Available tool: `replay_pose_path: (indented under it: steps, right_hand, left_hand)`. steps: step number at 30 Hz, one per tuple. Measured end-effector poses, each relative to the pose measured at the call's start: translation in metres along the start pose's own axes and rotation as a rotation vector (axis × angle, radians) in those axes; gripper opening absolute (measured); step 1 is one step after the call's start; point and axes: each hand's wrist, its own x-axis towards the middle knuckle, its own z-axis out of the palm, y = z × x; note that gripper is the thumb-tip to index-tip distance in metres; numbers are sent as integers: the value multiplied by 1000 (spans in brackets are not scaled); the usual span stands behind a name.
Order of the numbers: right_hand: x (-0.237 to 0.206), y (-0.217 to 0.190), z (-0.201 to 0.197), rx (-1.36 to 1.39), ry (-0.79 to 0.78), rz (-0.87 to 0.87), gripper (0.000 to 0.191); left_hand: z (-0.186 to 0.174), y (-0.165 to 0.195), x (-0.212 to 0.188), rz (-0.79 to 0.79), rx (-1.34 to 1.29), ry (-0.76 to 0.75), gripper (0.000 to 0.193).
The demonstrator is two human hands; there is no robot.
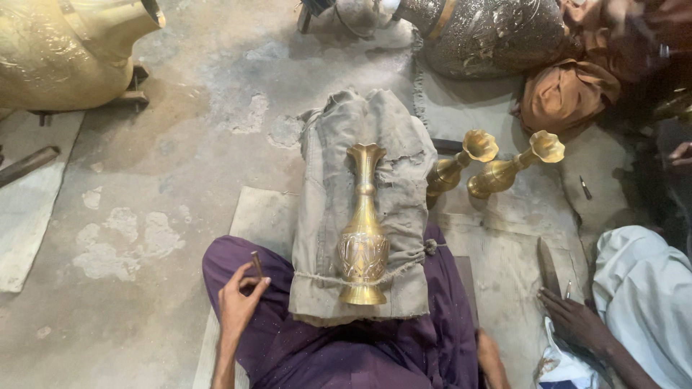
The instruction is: The person sits on the floor with a brass vase resting on a cloth-covered cushion and decorates its surface by hand. They hold a small punch against the vase with one hand and strike it repeatedly with a wooden mallet held in the other hand, working around the vase to deepen the engraved floral pattern.
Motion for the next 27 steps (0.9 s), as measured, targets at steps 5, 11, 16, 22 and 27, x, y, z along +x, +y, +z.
replay_pose_path:
  steps: [5, 11, 16, 22, 27]
  right_hand:
    - [-1, -2, 15, -36, -140, 79, 56]
    - [-13, -12, 12, -106, 29, 98, 53]
    - [72, -141, 23, 1086, 410, 943, 43]
    - [87, -130, 14, 1209, 829, 815, 36]
    - [96, -140, -71, 1290, 943, 299, 38]
  left_hand:
    - [-13, 2, 4, 132, 35, 157, 52]
    - [-8, 16, 3, -19, -211, 102, 55]
    - [7, 34, -14, 108, -464, 40, 53]
    - [37, 47, -26, 145, -612, -40, 50]
    - [69, 41, -28, 190, -805, -148, 33]
